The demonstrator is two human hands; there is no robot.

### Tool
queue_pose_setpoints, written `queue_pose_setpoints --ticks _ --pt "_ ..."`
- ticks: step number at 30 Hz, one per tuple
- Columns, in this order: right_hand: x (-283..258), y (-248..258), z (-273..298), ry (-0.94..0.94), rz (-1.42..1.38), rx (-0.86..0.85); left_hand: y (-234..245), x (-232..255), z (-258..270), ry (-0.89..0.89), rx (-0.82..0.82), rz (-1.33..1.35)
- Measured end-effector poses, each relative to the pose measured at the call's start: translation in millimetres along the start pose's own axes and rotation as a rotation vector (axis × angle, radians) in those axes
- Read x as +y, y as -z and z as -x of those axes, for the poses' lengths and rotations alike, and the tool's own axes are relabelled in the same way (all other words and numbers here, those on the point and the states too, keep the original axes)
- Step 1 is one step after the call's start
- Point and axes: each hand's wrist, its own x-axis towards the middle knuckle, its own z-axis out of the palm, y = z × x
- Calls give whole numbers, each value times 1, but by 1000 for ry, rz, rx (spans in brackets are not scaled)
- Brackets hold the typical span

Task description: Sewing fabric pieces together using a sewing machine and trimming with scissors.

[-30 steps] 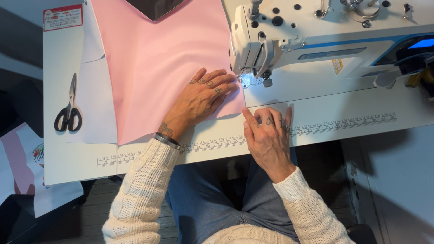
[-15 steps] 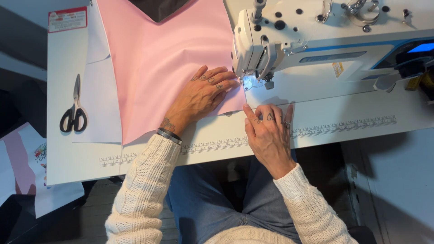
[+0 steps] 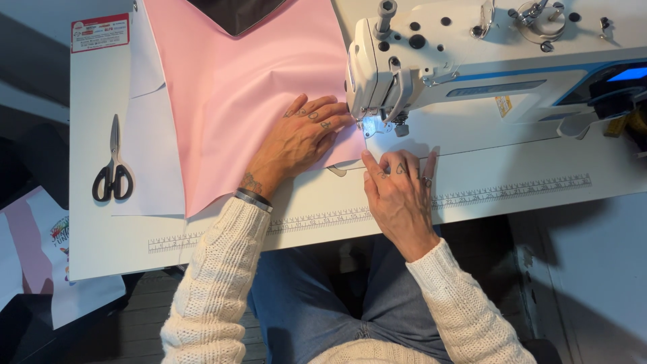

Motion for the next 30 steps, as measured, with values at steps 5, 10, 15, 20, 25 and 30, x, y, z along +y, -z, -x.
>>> queue_pose_setpoints --ticks 5,10,15,20,25,30 --pt "3 -3 -4 -12 -24 -36 1 -4 -2 -2 -19 2" --pt "4 -5 -7 -16 -14 -45 1 -7 -5 6 -19 -6" --pt "4 -6 -9 -24 -18 -59 -5 -13 -7 7 -30 -8" --pt "4 -7 -14 -4 -5 -48 -3 -18 -9 14 -40 6" --pt "5 -7 -16 -13 -19 -42 2 -18 -11 24 -39 19" --pt "8 -11 -18 -10 -34 -47 1 -20 -13 14 -33 3"
